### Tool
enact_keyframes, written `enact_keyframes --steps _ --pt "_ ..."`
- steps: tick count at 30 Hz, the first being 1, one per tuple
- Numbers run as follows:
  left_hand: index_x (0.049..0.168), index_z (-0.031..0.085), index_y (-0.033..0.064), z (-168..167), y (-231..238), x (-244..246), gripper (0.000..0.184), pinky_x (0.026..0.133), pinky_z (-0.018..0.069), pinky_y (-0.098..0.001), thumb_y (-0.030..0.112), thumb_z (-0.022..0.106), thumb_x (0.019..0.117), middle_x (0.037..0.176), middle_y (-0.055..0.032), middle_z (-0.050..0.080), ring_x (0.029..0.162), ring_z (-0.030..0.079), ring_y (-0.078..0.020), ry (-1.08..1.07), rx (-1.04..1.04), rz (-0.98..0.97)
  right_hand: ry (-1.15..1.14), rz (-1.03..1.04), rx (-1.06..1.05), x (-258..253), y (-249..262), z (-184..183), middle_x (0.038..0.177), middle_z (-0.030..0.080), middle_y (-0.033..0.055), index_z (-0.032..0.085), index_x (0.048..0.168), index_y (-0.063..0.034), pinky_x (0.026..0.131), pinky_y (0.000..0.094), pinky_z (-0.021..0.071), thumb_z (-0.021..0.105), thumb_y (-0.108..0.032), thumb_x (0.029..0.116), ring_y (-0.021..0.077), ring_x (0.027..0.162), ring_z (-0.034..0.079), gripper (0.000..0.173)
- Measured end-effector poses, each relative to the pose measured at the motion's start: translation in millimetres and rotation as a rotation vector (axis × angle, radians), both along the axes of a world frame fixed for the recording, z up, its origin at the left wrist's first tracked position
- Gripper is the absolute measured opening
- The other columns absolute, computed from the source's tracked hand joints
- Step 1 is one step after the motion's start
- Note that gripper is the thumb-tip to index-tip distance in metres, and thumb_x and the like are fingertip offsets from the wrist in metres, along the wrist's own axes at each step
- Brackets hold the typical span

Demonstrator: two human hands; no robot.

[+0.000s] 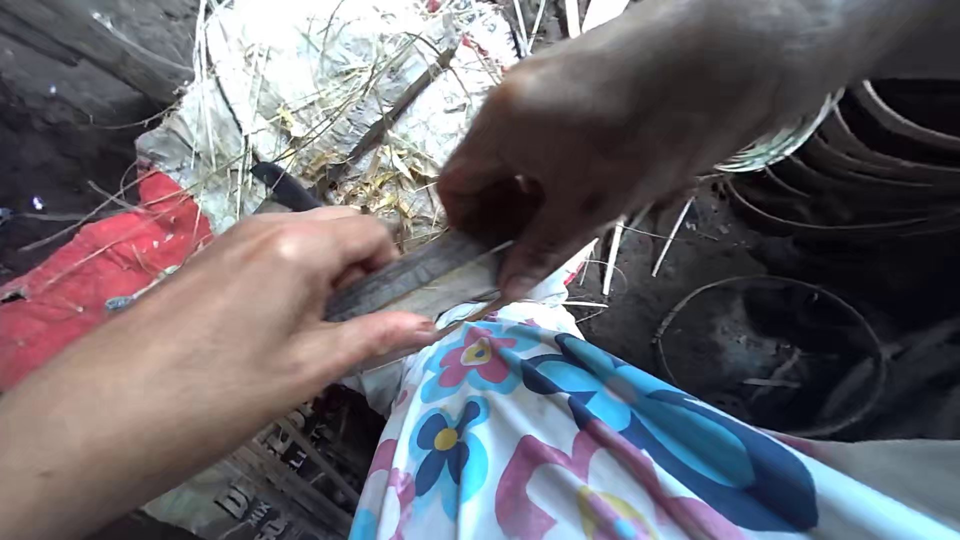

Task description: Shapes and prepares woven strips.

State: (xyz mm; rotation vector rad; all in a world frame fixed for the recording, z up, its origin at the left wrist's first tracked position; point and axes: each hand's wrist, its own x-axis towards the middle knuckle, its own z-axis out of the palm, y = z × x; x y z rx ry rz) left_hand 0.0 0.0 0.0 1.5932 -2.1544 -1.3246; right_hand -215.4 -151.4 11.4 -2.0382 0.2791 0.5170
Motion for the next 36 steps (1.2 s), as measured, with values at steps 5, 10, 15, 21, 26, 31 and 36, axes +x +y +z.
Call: enact_keyframes --steps 5,10,15,21,26,31,36 --pt "0.085 0.066 0.0299 -31.0 17.7 20.0 0.034 0.048 0.0449 -0.0148 0.062 0.075 0.0811 0.075 0.0169 0.057 0.060 0.054 0.0038 0.097 -0.085 0.043 -0.105 0.016 -0.008 -0.2 6.2 -4.5 0.069 0.066 -0.0092 0.076 0.089 -0.0165 0.052 0.0193 0.0456 0.083 -0.033 0.0840 -0.0011 0.059 0.058 0.019" --pt "0.090 0.065 0.0255 -46.6 34.1 42.2 0.036 0.051 0.0464 -0.0153 0.060 0.077 0.0847 0.074 0.0154 0.060 0.061 0.055 0.0049 0.197 -0.074 0.038 -0.365 -0.235 0.005 -24.6 25.3 -21.2 0.055 0.047 -0.0075 0.064 0.071 -0.0085 0.043 0.0203 0.0323 0.050 -0.031 0.1086 -0.0016 0.048 0.044 0.046" --pt "0.103 0.067 0.0263 -20.3 9.4 25.1 0.031 0.056 0.0532 -0.0166 0.050 0.077 0.0861 0.088 0.0135 0.065 0.071 0.062 0.0012 0.188 0.040 0.048 -0.572 -0.544 -0.165 -34.5 50.3 -47.5 0.054 0.046 -0.0088 0.063 0.066 -0.0091 0.044 0.0210 0.0300 0.053 -0.029 0.1067 -0.0026 0.048 0.042 0.047" --pt "0.100 0.072 0.0205 7.7 -33.8 -17.0 0.031 0.055 0.0567 -0.0171 0.036 0.085 0.0767 0.078 0.0083 0.071 0.067 0.068 -0.0009 0.154 0.294 0.072 -0.680 -0.549 -0.376 -29.0 53.5 -61.7 0.052 0.043 -0.0051 0.054 0.061 -0.0112 0.044 0.0290 0.0293 0.052 -0.028 0.1056 0.0060 0.046 0.043 0.048" --pt "0.098 0.071 0.0254 5.2 -34.0 -17.2 0.042 0.045 0.0494 -0.0152 0.052 0.086 0.0691 0.069 0.0119 0.066 0.057 0.062 0.0035 0.008 0.234 -0.024 -0.737 -0.516 -0.533 -27.5 60.9 -65.9 0.051 0.040 -0.0012 0.051 0.059 -0.0102 0.045 0.0318 0.0275 0.051 -0.029 0.1043 0.0118 0.046 0.043 0.049" --pt "0.088 0.066 0.0259 7.1 -33.7 -17.0 0.037 0.041 0.0450 -0.0142 0.055 0.083 0.0733 0.063 0.0136 0.060 0.052 0.056 0.0052 -0.023 0.144 -0.030 -0.812 -0.529 -0.663 -25.3 56.4 -70.2 0.053 0.043 0.0021 0.052 0.059 -0.0080 0.046 0.0341 0.0270 0.049 -0.029 0.1057 0.0152 0.046 0.044 0.051" --pt "0.093 0.072 0.0212 5.1 -34.2 -10.2 0.038 0.052 0.0460 -0.0122 0.058 0.074 0.0821 0.072 0.0143 0.060 0.061 0.055 0.0083 -0.117 -0.135 -0.041 -0.873 -0.608 -0.835 -18.2 50.2 -79.3 0.058 0.053 0.0107 0.059 0.065 -0.0015 0.047 0.0374 0.0333 0.048 -0.027 0.1084 0.0224 0.050 0.053 0.051"
